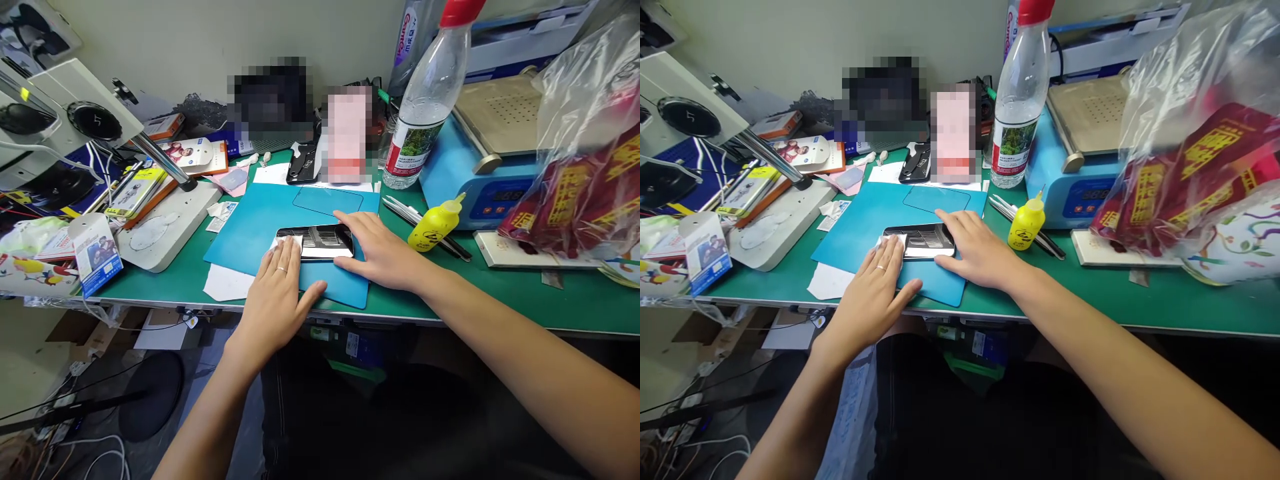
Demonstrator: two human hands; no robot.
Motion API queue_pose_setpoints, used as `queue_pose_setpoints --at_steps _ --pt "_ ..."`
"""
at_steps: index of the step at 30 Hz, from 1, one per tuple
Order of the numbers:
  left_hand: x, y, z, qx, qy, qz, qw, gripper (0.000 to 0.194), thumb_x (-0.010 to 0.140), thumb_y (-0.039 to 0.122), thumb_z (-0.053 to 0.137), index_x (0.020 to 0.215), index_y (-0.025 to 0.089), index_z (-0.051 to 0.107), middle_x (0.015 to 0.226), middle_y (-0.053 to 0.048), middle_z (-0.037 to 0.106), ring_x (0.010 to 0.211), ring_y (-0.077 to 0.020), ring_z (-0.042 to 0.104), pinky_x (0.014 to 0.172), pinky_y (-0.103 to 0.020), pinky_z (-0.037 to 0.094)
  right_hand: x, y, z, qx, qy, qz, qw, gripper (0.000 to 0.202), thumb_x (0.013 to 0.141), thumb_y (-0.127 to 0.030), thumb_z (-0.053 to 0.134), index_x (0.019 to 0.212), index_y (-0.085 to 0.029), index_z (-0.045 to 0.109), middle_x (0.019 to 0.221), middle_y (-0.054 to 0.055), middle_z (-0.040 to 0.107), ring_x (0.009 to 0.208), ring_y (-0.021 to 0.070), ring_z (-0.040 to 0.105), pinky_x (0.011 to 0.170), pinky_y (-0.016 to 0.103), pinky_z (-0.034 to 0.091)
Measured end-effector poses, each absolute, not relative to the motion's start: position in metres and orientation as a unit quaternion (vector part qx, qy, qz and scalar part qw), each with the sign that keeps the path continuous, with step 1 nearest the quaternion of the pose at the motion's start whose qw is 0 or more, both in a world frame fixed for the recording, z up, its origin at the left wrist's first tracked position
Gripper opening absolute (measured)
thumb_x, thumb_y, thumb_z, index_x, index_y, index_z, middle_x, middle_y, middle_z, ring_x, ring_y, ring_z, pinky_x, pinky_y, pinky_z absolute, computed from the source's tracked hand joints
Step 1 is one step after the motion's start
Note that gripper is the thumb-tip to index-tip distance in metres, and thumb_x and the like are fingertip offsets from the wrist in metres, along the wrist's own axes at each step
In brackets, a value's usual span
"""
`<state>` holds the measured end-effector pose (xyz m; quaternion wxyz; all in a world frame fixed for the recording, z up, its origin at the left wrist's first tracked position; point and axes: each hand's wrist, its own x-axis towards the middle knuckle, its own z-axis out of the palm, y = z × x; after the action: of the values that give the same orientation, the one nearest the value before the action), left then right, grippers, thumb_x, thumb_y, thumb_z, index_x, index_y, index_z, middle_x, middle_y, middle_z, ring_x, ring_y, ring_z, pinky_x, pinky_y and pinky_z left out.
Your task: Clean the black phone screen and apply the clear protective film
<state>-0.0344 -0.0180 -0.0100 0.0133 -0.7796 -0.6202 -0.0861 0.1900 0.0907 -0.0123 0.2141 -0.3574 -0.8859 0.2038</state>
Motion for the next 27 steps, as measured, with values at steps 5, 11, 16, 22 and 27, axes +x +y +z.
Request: queue_pose_setpoints --at_steps 5,11,16,22,27 --pt "-0.008 0.025 -0.004 -0.786 -0.609 -0.097 -0.038 0.088 0.109 0.064 0.032 0.161 -0.006 0.033 0.169 -0.029 0.031 0.162 -0.0378 0.024 0.132 -0.053 0.024 0.190 0.092 -0.015 -0.353 -0.884 0.211 0.222 0.081 0.093 -0.048 0.062 0.162 -0.017 0.035 0.149 0.020 0.056 0.142 0.0399 0.048 0.117 0.063 0.043" --pt "0.036 0.018 0.007 -0.823 -0.541 -0.127 -0.119 0.105 0.100 0.080 0.033 0.164 -0.003 0.029 0.173 -0.025 0.024 0.164 -0.0333 0.018 0.135 -0.048 0.018 0.193 0.098 -0.022 -0.328 -0.894 0.213 0.219 0.090 0.086 -0.033 0.063 0.166 -0.016 0.025 0.149 0.021 0.054 0.138 0.0406 0.049 0.116 0.067 0.042" --pt "0.023 0.011 0.004 -0.838 -0.513 -0.147 -0.116 0.097 0.103 0.078 0.027 0.163 0.002 0.035 0.172 -0.020 0.031 0.164 -0.0295 0.022 0.135 -0.045 0.020 0.193 0.097 -0.019 -0.339 -0.891 0.216 0.214 0.088 0.088 -0.039 0.062 0.166 -0.016 0.026 0.145 0.020 0.056 0.138 0.0399 0.049 0.116 0.064 0.044" --pt "-0.046 0.002 -0.009 -0.795 -0.589 -0.132 -0.055 0.083 0.109 0.067 0.022 0.164 0.005 0.033 0.172 -0.022 0.031 0.163 -0.0323 0.023 0.133 -0.052 0.024 0.190 0.093 -0.013 -0.362 -0.882 0.225 0.204 0.093 0.089 -0.053 0.068 0.165 -0.018 0.028 0.150 0.020 0.054 0.142 0.0398 0.046 0.118 0.064 0.042" --pt "-0.042 0.001 -0.006 -0.789 -0.604 -0.104 -0.051 0.081 0.110 0.064 0.022 0.164 0.005 0.031 0.172 -0.023 0.029 0.163 -0.0338 0.021 0.132 -0.057 0.021 0.188 0.093 -0.012 -0.369 -0.877 0.229 0.207 0.091 0.088 -0.051 0.071 0.163 -0.016 0.033 0.148 0.020 0.055 0.142 0.0396 0.047 0.118 0.063 0.042"
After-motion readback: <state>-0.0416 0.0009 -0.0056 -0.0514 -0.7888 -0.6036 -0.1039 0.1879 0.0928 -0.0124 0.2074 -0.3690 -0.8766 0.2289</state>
